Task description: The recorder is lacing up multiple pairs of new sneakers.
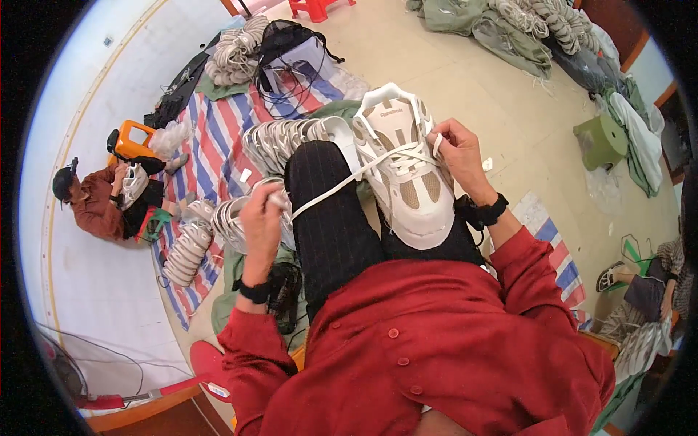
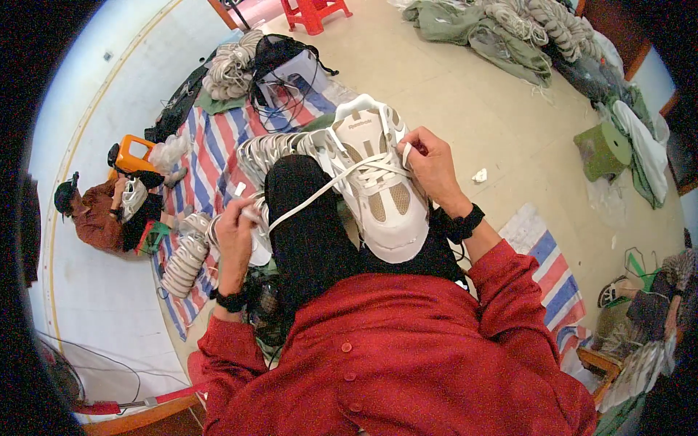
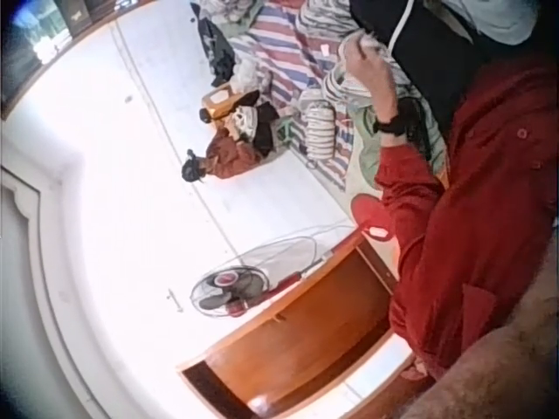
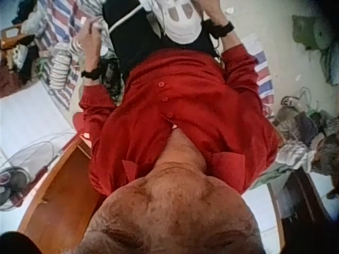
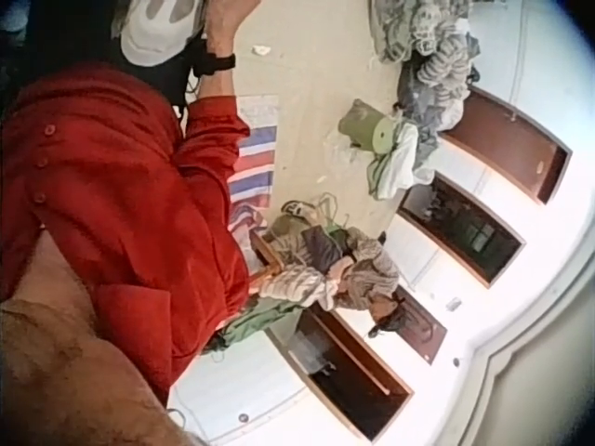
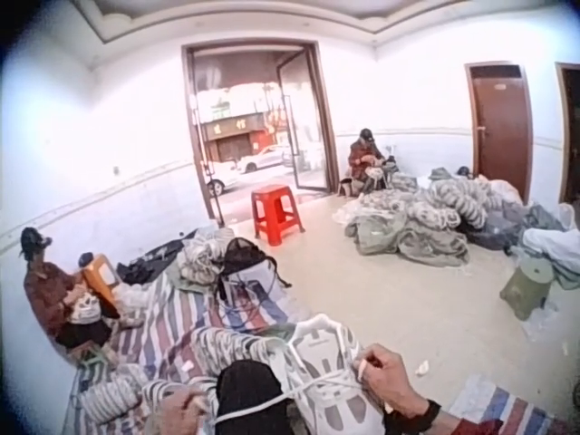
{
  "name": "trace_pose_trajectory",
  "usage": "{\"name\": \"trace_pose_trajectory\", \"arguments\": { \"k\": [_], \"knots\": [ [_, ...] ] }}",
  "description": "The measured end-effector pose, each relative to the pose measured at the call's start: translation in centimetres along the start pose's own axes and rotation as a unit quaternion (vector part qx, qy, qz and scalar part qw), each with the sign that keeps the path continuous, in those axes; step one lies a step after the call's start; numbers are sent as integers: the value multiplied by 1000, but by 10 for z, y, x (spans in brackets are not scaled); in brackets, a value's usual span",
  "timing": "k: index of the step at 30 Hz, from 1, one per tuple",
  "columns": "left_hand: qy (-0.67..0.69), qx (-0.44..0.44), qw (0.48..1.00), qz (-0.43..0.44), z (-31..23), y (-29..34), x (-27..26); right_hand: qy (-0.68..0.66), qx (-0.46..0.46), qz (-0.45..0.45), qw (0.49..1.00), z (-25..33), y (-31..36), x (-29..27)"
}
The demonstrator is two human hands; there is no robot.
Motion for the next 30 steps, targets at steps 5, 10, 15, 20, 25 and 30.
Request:
{"name": "trace_pose_trajectory", "arguments": {
  "k": [5,10,15,20,25,30],
  "knots": [
    [186,-23,980,69,-51,-36,70,-27,8,-6,1000,6,2,5],
    [264,-25,956,127,-52,-58,120,27,-12,-2,1000,11,0,9],
    [312,-72,940,119,-52,-56,141,194,-92,3,977,29,-7,6],
    [312,-72,939,126,-43,-50,144,210,-64,71,973,32,-13,2],
    [315,-80,937,124,-44,-44,145,91,-6,32,995,14,-8,4],
    [252,-52,960,110,-53,-45,139,-17,50,31,998,4,-10,5]
  ]
}}
Point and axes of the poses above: each hand's wrist, its own y-axis away from the middle knuckle, its own x-axis out of the palm, z = x × y, the point moved 4 cm from there along -y, towards the middle knuckle, and after that the axes turned 5 degrees about z, right-handed, at the moved point
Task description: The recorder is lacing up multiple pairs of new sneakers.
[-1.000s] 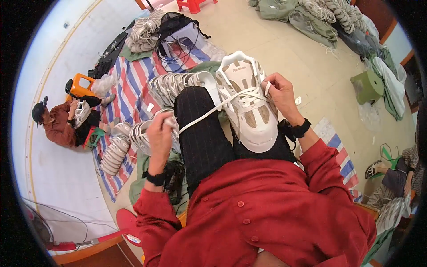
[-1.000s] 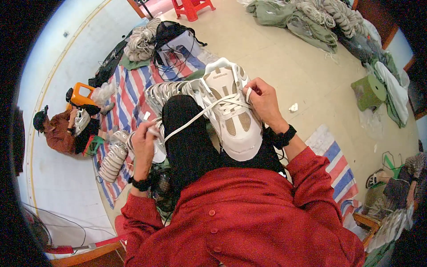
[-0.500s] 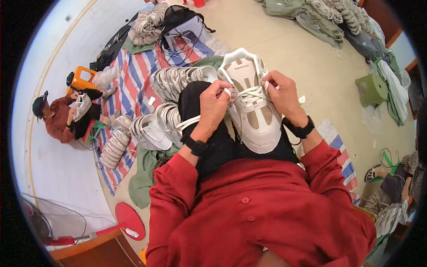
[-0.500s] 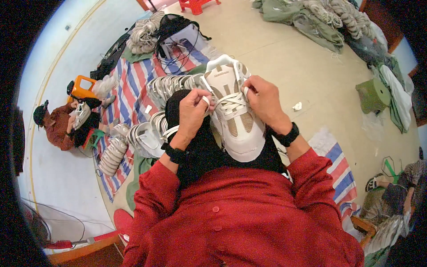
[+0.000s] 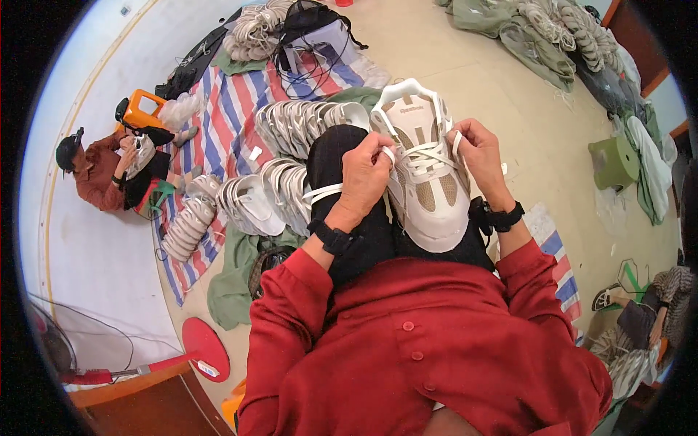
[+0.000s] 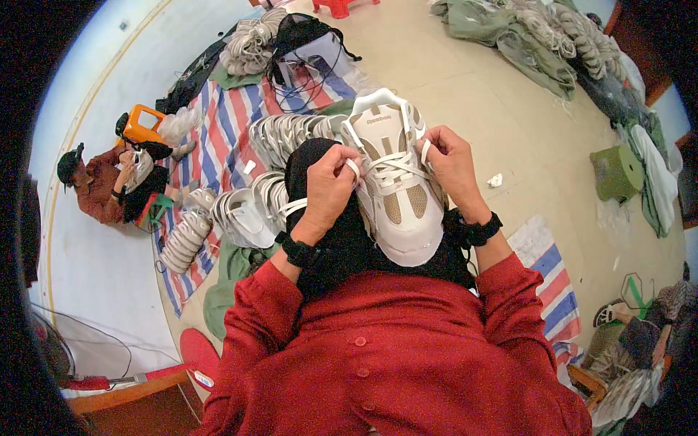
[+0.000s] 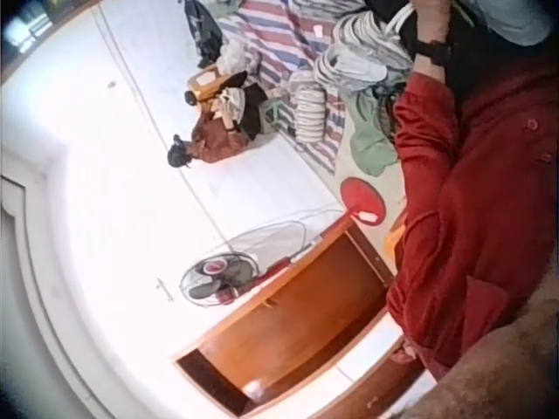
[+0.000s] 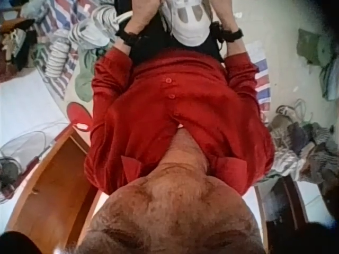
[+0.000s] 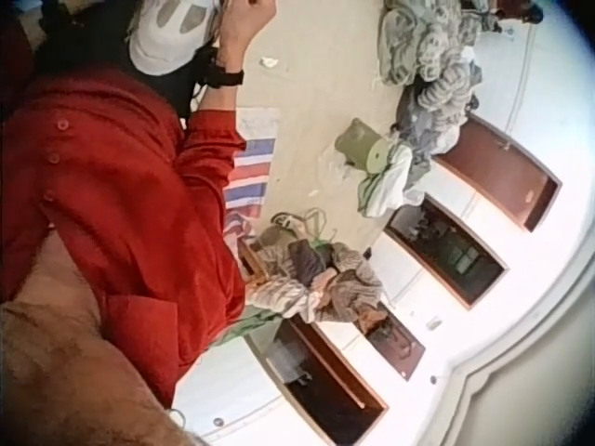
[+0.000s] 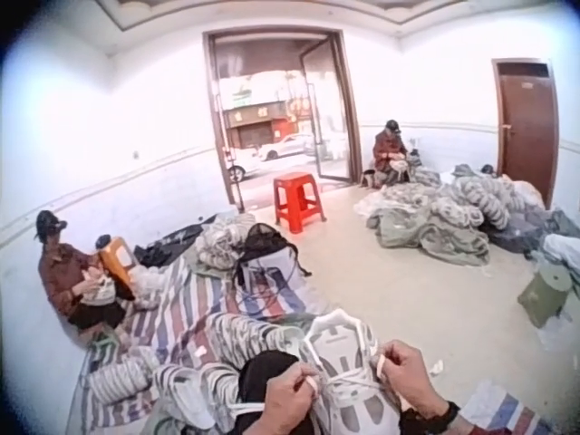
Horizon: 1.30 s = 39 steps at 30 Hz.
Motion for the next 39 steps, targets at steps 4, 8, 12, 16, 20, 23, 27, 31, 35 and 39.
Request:
{"name": "trace_pose_trajectory", "arguments": {
  "k": [4,8,12,16,20,23,27,31,35,39],
  "knots": [
    [-192,104,974,-51,-18,1,1,37,-20,-3,999,1,0,0],
    [-261,147,953,-48,-25,3,1,95,-68,-16,993,8,4,5],
    [-264,165,949,-52,-28,2,1,136,-76,-13,988,13,3,6],
    [-282,166,944,-50,-33,1,1,146,-62,-4,987,13,1,6],
    [-263,123,956,-33,-30,-2,-1,118,-37,2,992,8,0,3],
    [-243,109,964,-24,-25,-5,-1,117,-47,1,992,6,0,3],
    [-276,124,953,-33,-21,-5,3,154,-59,7,986,12,2,14],
    [-267,107,957,-29,-7,-13,3,278,-114,-8,954,14,-2,17],
    [-205,98,973,-40,-8,-15,5,173,-73,30,982,2,-6,-7],
    [-135,77,987,-46,-3,-9,-9,82,-42,54,994,-7,-4,0]
  ]
}}
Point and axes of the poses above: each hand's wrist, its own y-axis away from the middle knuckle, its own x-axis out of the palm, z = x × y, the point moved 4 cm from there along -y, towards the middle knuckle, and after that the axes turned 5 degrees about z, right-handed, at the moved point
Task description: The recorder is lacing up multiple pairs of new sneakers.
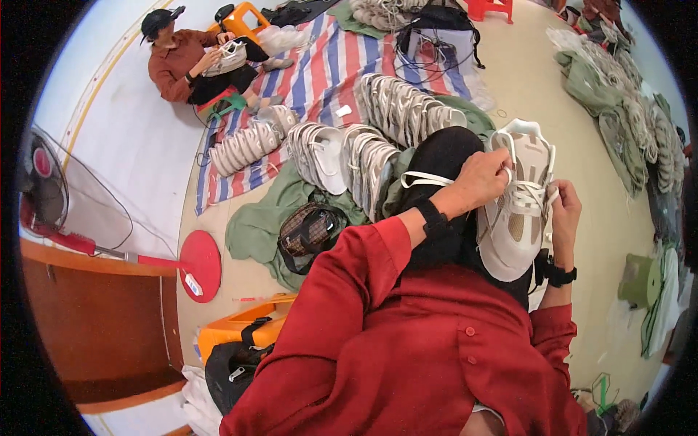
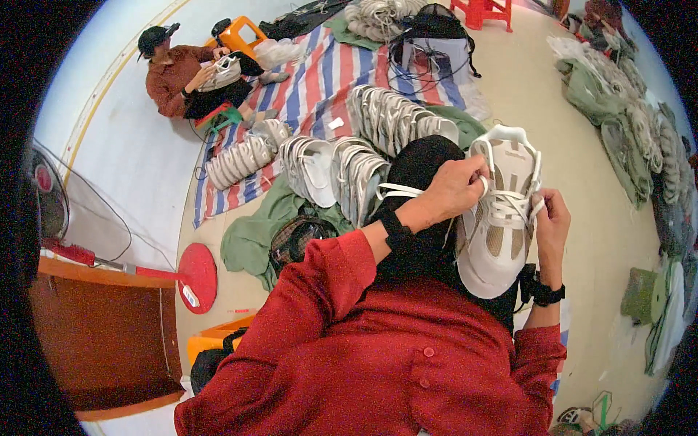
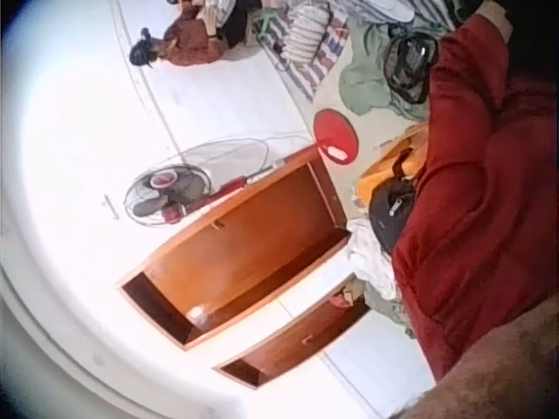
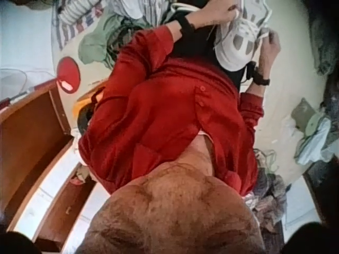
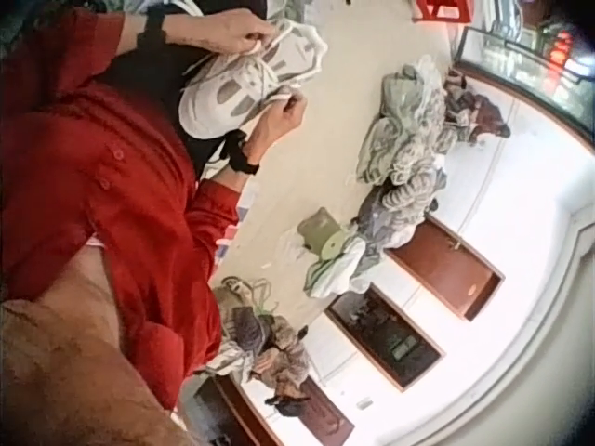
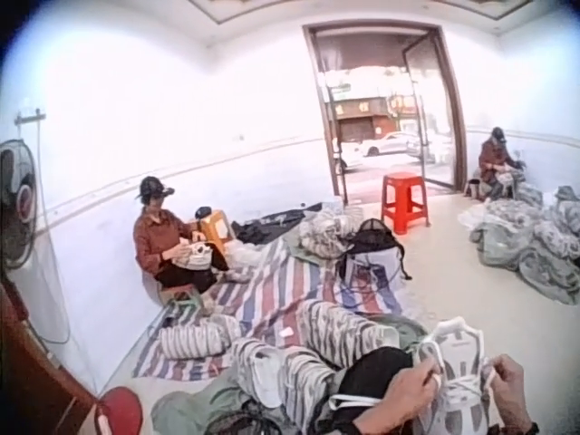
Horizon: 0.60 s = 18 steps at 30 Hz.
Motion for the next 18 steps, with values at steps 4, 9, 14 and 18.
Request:
{"name": "trace_pose_trajectory", "arguments": {
  "k": [4,9,14,18],
  "knots": [
    [22,-18,999,-25,12,5,-7,-6,-4,3,1000,-1,1,3],
    [-1,9,1000,-22,13,2,-5,10,5,-10,1000,4,-2,0],
    [69,-43,996,21,22,-4,3,127,-50,-51,989,13,-3,5],
    [137,-92,981,99,23,-4,3,228,-76,-52,969,40,-1,9]
  ]
}}
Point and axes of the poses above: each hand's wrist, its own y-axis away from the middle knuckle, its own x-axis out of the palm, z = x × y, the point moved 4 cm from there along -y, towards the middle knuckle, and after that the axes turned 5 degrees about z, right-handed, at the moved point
